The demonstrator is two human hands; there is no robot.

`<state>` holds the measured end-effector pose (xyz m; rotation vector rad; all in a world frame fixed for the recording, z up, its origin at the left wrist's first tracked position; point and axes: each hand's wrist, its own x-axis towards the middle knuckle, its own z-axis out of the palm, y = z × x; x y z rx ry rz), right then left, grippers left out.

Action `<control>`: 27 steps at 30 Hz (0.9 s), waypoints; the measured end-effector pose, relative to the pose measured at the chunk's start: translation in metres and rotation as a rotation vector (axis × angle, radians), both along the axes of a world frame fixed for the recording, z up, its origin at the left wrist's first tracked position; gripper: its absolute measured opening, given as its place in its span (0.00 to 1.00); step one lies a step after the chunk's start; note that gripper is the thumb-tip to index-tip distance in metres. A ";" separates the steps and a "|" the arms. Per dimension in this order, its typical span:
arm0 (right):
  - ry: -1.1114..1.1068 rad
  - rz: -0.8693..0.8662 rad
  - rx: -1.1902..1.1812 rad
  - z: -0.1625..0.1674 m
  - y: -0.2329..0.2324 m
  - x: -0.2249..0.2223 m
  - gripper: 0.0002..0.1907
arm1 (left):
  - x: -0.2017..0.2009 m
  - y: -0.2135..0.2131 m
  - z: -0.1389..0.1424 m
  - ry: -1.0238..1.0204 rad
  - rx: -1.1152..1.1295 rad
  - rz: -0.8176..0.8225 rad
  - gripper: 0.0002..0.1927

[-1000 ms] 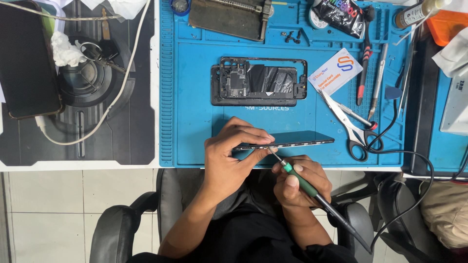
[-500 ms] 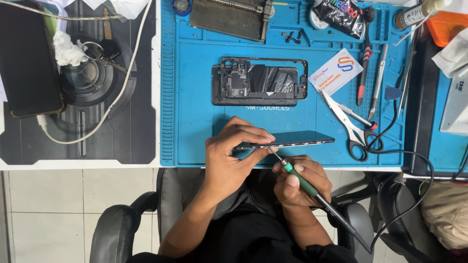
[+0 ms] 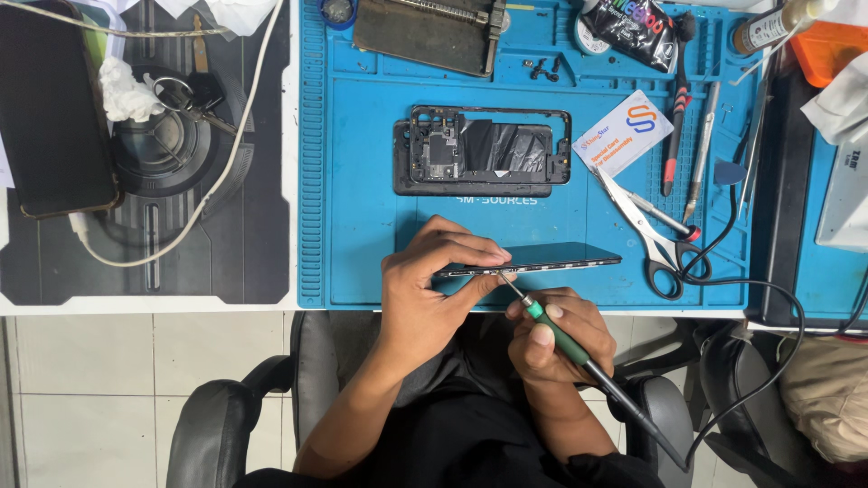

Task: The person holds a detached smartphone display and uses a soldering iron to solder the flex cable connector along its edge, steadying the panel with the other hand. They briefly reach across the cluttered workbench for supplies, apply liquid from a small bottle to the connector, and continue soldering the screen's contact points.

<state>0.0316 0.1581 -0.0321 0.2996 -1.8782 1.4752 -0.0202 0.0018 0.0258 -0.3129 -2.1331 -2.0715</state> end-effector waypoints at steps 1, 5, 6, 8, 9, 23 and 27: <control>0.007 -0.003 0.003 0.000 0.000 0.000 0.15 | 0.000 0.000 0.000 0.001 0.000 0.000 0.12; 0.002 0.000 0.005 0.001 0.000 0.000 0.15 | 0.000 0.000 0.000 0.004 0.000 0.001 0.12; 0.001 0.004 0.003 0.001 0.000 0.000 0.15 | 0.000 0.000 0.000 0.004 0.001 0.001 0.12; -0.001 0.008 -0.003 0.002 -0.001 0.000 0.15 | 0.000 0.000 0.001 0.005 0.002 0.002 0.12; -0.004 0.007 -0.007 0.002 -0.002 0.001 0.15 | 0.001 -0.001 0.001 0.005 0.003 0.002 0.12; 0.003 -0.005 0.014 0.001 0.000 0.003 0.15 | 0.002 -0.002 0.004 0.001 0.002 -0.003 0.12; 0.003 -0.009 -0.002 -0.001 0.000 0.003 0.15 | 0.001 -0.002 0.004 0.005 0.003 -0.004 0.12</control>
